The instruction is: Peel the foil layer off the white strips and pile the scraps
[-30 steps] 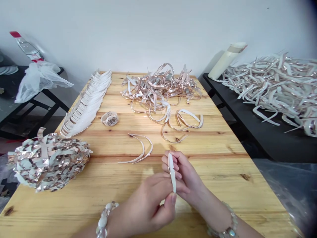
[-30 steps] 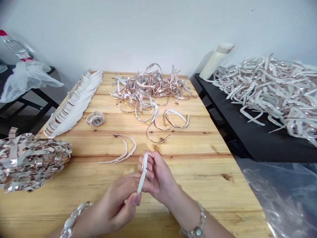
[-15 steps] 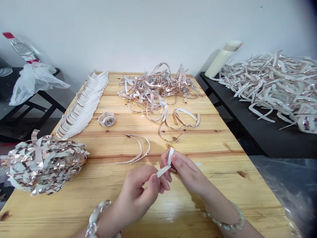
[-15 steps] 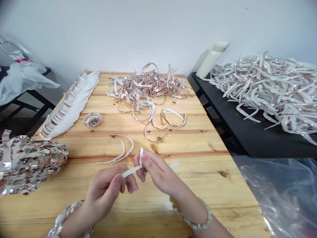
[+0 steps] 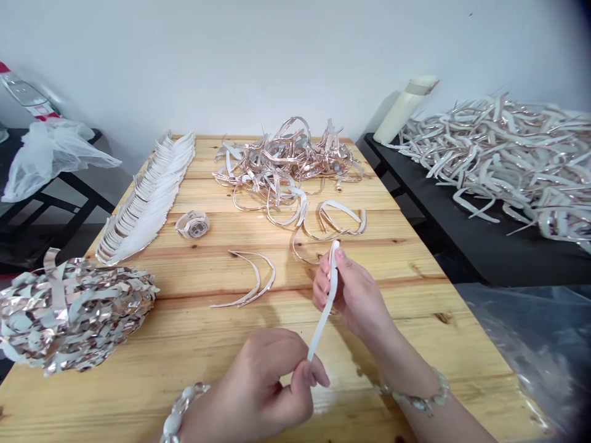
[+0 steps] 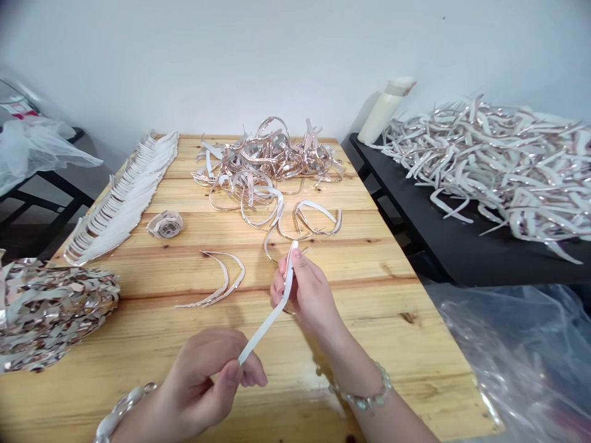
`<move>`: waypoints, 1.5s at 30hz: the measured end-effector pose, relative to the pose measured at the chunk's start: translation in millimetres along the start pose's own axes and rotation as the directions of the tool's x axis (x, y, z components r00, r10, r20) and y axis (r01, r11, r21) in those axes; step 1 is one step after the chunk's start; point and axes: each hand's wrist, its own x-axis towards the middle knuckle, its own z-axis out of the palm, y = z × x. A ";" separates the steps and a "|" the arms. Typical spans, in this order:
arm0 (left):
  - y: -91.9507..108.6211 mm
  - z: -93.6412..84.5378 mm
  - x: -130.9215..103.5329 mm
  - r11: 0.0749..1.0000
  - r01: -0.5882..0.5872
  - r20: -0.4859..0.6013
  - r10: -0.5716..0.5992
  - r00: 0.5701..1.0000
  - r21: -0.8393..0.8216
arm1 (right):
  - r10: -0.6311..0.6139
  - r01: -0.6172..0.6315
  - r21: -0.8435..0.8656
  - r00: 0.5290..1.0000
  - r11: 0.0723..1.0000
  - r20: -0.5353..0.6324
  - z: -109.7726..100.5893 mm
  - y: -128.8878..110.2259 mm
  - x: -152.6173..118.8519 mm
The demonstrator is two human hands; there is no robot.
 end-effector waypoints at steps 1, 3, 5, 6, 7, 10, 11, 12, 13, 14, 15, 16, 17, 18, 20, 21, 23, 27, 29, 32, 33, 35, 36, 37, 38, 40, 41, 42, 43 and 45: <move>1.0 0.3 -0.2 1.000 -0.013 0.001 0.013 1.000 -0.009 | -0.002 0.004 0.043 0.999 0.999 -0.040 -1.5 -2.8 2.1; 3.1 0.4 -1.2 0.999 -0.044 0.010 0.045 0.999 -0.032 | -0.018 0.032 0.113 0.992 0.993 -0.122 -6.8 -8.9 6.9; 3.9 0.1 -3.0 0.996 -0.070 0.035 0.071 0.997 -0.049 | -0.034 0.063 0.162 0.984 0.985 -0.176 -13.6 -14.9 11.1; 3.4 -0.1 -4.1 0.996 -0.078 0.047 0.080 0.996 -0.046 | -0.040 0.073 0.179 0.982 0.981 -0.184 -16.3 -17.5 12.4; 2.3 -0.3 -5.3 0.995 -0.091 0.051 0.092 0.994 -0.040 | -0.048 0.084 0.193 0.982 0.978 -0.182 -18.1 -19.6 13.0; -4.3 -0.6 -8.1 0.998 -0.060 -0.068 0.058 0.996 -0.025 | -0.086 0.115 0.214 0.986 0.970 -0.140 -15.2 -21.4 8.8; -7.0 -0.7 -8.2 0.999 -0.018 -0.157 0.011 0.988 -0.043 | -0.102 0.126 0.211 0.987 0.969 -0.124 -11.6 -20.1 5.6; -9.4 -1.0 -7.7 0.997 0.029 -0.253 -0.048 0.966 -0.078 | -0.117 0.137 0.205 0.987 0.969 -0.109 -7.3 -17.9 1.8; -11.3 -1.8 -6.4 0.989 0.066 -0.346 -0.108 0.932 -0.131 | -0.129 0.145 0.195 0.987 0.970 -0.093 -2.6 -14.7 -2.5; -12.5 -3.1 -4.4 0.978 0.083 -0.429 -0.158 0.890 -0.189 | -0.140 0.152 0.186 0.987 0.971 -0.077 2.1 -10.9 -6.8; -12.9 -5.0 -1.9 0.968 0.078 -0.489 -0.190 0.852 -0.239 | -0.147 0.155 0.178 0.988 0.972 -0.057 6.4 -6.5 -11.0; -12.6 -7.3 1.0 0.961 0.075 -0.523 -0.209 0.826 -0.266 | -0.145 0.149 0.168 0.989 0.975 -0.037 10.0 -2.0 -14.9; -11.8 -9.6 3.8 0.958 0.099 -0.519 -0.230 0.823 -0.269 | -0.149 0.150 0.159 0.989 0.976 -0.017 12.8 2.5 -18.3; -10.8 -11.6 6.3 0.956 0.153 -0.472 -0.259 0.843 -0.251 | -0.160 0.157 0.152 0.987 0.976 0.008 14.8 6.8 -21.2; -9.3 -13.0 9.5 0.946 0.290 -0.256 -0.319 0.912 -0.145 | -0.195 0.185 0.137 0.979 0.973 0.062 16.7 13.7 -25.9; -9.2 -12.0 10.1 0.934 0.348 -0.114 -0.355 0.928 -0.078 | -0.210 0.198 0.128 0.973 0.972 0.090 16.8 16.3 -27.8; -10.3 -7.1 9.3 0.909 0.415 0.101 -0.415 0.904 0.019 | -0.222 0.208 0.109 0.966 0.972 0.134 15.8 19.3 -31.2; -14.4 1.9 7.3 0.828 0.560 0.184 -0.551 0.814 0.003 | -0.204 0.195 0.066 0.964 0.979 0.173 11.2 18.1 -34.3; -15.6 0.9 8.9 0.771 0.634 0.145 -0.623 0.769 -0.050 | -0.199 0.208 -0.027 0.959 0.978 0.201 9.0 15.5 -32.4; -16.1 -4.9 13.6 0.748 0.653 0.036 -0.654 0.756 -0.122 | -0.088 0.160 -0.229 0.951 0.960 0.296 8.2 12.7 -27.0; -16.1 -6.6 15.1 0.757 0.637 0.011 -0.643 0.766 -0.145 | -0.030 0.127 -0.285 0.947 0.950 0.320 8.7 12.5 -25.4; -16.0 -8.6 16.9 0.780 0.599 -0.013 -0.611 0.792 -0.178 | 0.041 0.079 -0.346 0.945 0.935 0.325 10.7 13.1 -23.2; -15.9 -8.6 17.1 0.792 0.581 -0.021 -0.595 0.804 -0.188 | 0.046 0.071 -0.358 0.950 0.931 0.309 11.7 13.8 -22.7; -15.8 -8.2 17.0 0.804 0.563 -0.031 -0.578 0.815 -0.193 | 0.036 0.069 -0.357 0.959 0.931 0.280 12.6 14.5 -22.7; -15.6 -7.4 16.5 0.815 0.544 -0.042 -0.562 0.826 -0.198 | 0.022 0.069 -0.348 0.968 0.935 0.251 13.3 15.3 -23.0; -14.8 -5.2 14.8 0.837 0.509 -0.054 -0.529 0.847 -0.203 | 0.016 0.050 -0.318 0.979 0.947 0.202 13.7 16.9 -24.1; -14.3 -4.0 13.7 0.846 0.494 -0.054 -0.513 0.856 -0.199 | 0.022 0.034 -0.297 0.983 0.954 0.182 13.5 17.7 -24.6; -13.6 -2.7 12.5 0.856 0.480 -0.055 -0.497 0.866 -0.191 | 0.030 0.016 -0.271 0.986 0.962 0.162 13.1 18.4 -25.2; -12.9 -1.3 11.3 0.869 0.462 -0.056 -0.478 0.877 -0.178 | 0.041 -0.006 -0.245 0.989 0.970 0.140 12.7 19.2 -25.5; -11.7 1.3 8.8 0.898 0.418 -0.062 -0.429 0.901 -0.136 | 0.077 -0.056 -0.197 0.992 0.979 0.101 12.1 20.6 -25.5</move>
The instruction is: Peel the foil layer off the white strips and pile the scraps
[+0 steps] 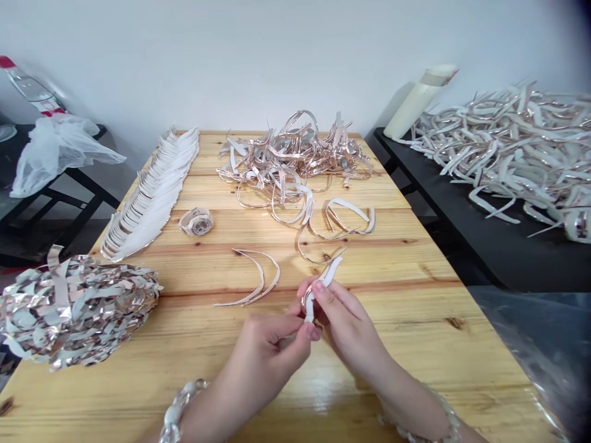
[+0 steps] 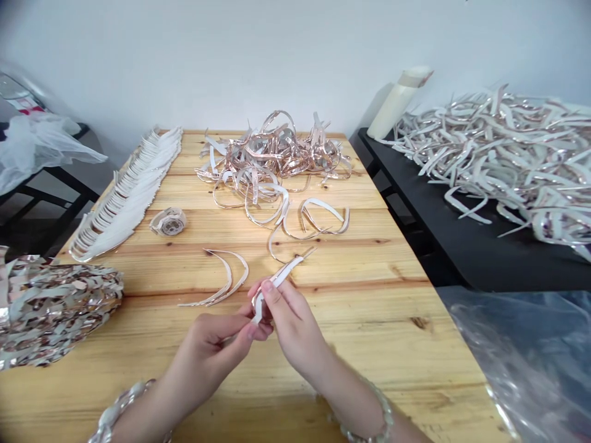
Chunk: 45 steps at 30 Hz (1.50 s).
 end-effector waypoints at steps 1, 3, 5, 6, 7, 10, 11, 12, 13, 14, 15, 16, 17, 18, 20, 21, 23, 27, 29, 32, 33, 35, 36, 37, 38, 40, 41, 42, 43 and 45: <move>-0.3 1.1 -1.3 0.999 -0.029 0.003 0.029 1.000 0.025 | 0.022 -0.022 0.020 1.000 1.000 -0.016 0.0 0.6 0.4; -1.3 3.1 -3.4 0.993 -0.085 0.014 0.084 0.996 0.078 | 0.060 -0.058 0.047 0.997 0.997 -0.043 0.3 1.7 1.7; -2.4 4.8 -4.6 0.981 -0.140 0.042 0.135 0.990 0.132 | 0.069 -0.065 0.070 0.996 0.995 -0.060 0.7 2.7 3.2; -2.8 5.5 -4.8 0.973 -0.171 0.065 0.162 0.985 0.158 | 0.062 -0.057 0.078 0.996 0.995 -0.070 0.9 3.1 3.8; -3.1 6.4 -4.9 0.962 -0.203 0.091 0.189 0.978 0.182 | 0.054 -0.047 0.087 0.996 0.995 -0.076 1.1 3.5 4.3; -2.9 9.4 -4.7 0.914 -0.323 0.158 0.291 0.944 0.246 | 0.032 -0.023 0.119 0.996 0.993 -0.078 1.5 4.2 4.9; -2.5 10.7 -4.8 0.890 -0.369 0.181 0.329 0.927 0.267 | 0.031 -0.022 0.128 0.997 0.992 -0.074 1.6 4.1 4.9; -2.0 12.1 -5.2 0.862 -0.415 0.208 0.367 0.907 0.290 | 0.032 -0.022 0.134 0.997 0.991 -0.072 1.8 3.9 5.1; -1.5 13.6 -5.7 0.831 -0.461 0.237 0.402 0.885 0.312 | 0.033 -0.023 0.133 0.997 0.991 -0.073 1.9 3.6 5.3; -1.0 15.1 -6.5 0.797 -0.503 0.263 0.434 0.862 0.333 | 0.028 -0.017 0.128 0.997 0.992 -0.078 2.0 3.1 5.7; -0.7 16.6 -7.4 0.764 -0.540 0.284 0.462 0.840 0.352 | 0.021 -0.010 0.123 0.996 0.992 -0.086 2.0 2.5 6.3; -0.6 18.1 -8.4 0.733 -0.571 0.303 0.486 0.820 0.370 | 0.013 -0.002 0.123 0.996 0.992 -0.093 1.9 1.8 7.1; -0.7 19.4 -9.3 0.700 -0.599 0.318 0.508 0.800 0.388 | 0.007 0.006 0.128 0.995 0.992 -0.096 1.5 1.1 8.1; -1.0 20.5 -10.1 0.668 -0.622 0.331 0.527 0.783 0.408 | 0.003 0.011 0.140 0.995 0.990 -0.097 0.9 0.3 9.1; -2.0 22.2 -11.2 0.595 -0.672 0.364 0.566 0.740 0.440 | 0.021 -0.005 0.179 0.996 0.984 -0.089 -0.9 -1.7 11.3; -2.5 22.8 -11.6 0.554 -0.699 0.385 0.586 0.713 0.452 | 0.039 -0.022 0.200 0.996 0.979 -0.079 -2.0 -2.8 12.4; -3.7 23.5 -12.0 0.476 -0.746 0.422 0.622 0.660 0.466 | 0.074 -0.058 0.237 0.996 0.970 -0.057 -4.4 -5.2 14.2; -7.4 25.5 -13.5 0.374 -0.819 0.508 0.649 0.566 0.434 | 0.126 -0.111 0.277 0.992 0.954 -0.034 -7.7 -9.4 16.4; -9.8 27.0 -14.8 0.361 -0.834 0.545 0.634 0.548 0.418 | 0.137 -0.122 0.279 0.990 0.953 -0.034 -8.2 -10.5 16.8; -11.4 27.9 -16.4 0.373 -0.831 0.578 0.599 0.555 0.412 | 0.133 -0.115 0.270 0.990 0.956 -0.049 -7.9 -10.7 17.0; -11.0 27.7 -16.7 0.375 -0.832 0.584 0.593 0.555 0.409 | 0.128 -0.109 0.266 0.990 0.958 -0.057 -7.6 -10.5 17.1; -9.2 26.9 -16.8 0.383 -0.833 0.598 0.580 0.553 0.399 | 0.110 -0.088 0.258 0.991 0.962 -0.074 -7.0 -9.8 17.3; -8.4 26.7 -16.7 0.395 -0.831 0.608 0.566 0.556 0.392 | 0.099 -0.075 0.252 0.992 0.965 -0.084 -6.7 -9.3 17.4; -8.0 26.9 -16.5 0.407 -0.832 0.623 0.553 0.553 0.377 | 0.086 -0.060 0.245 0.992 0.968 -0.093 -6.4 -8.6 17.6; -8.3 27.6 -16.4 0.417 -0.837 0.642 0.542 0.542 0.354 | 0.072 -0.045 0.237 0.992 0.970 -0.104 -6.2 -7.9 17.6; -11.0 30.3 -16.5 0.428 -0.854 0.684 0.529 0.502 0.296 | 0.037 -0.009 0.218 0.992 0.976 -0.123 -6.0 -6.2 17.6; -13.2 32.1 -16.7 0.427 -0.863 0.698 0.531 0.481 0.270 | 0.018 0.010 0.206 0.991 0.978 -0.133 -5.9 -5.2 17.4; -15.6 33.8 -17.1 0.427 -0.868 0.702 0.537 0.467 0.251 | -0.003 0.031 0.194 0.990 0.981 -0.143 -5.9 -4.2 17.2; -18.0 35.4 -17.5 0.432 -0.869 0.702 0.541 0.463 0.240 | -0.025 0.053 0.180 0.988 0.982 -0.154 -5.8 -3.2 16.9; -21.8 37.7 -18.3 0.447 -0.866 0.705 0.540 0.461 0.223 | -0.075 0.102 0.147 0.981 0.984 -0.179 -5.6 -1.6 16.5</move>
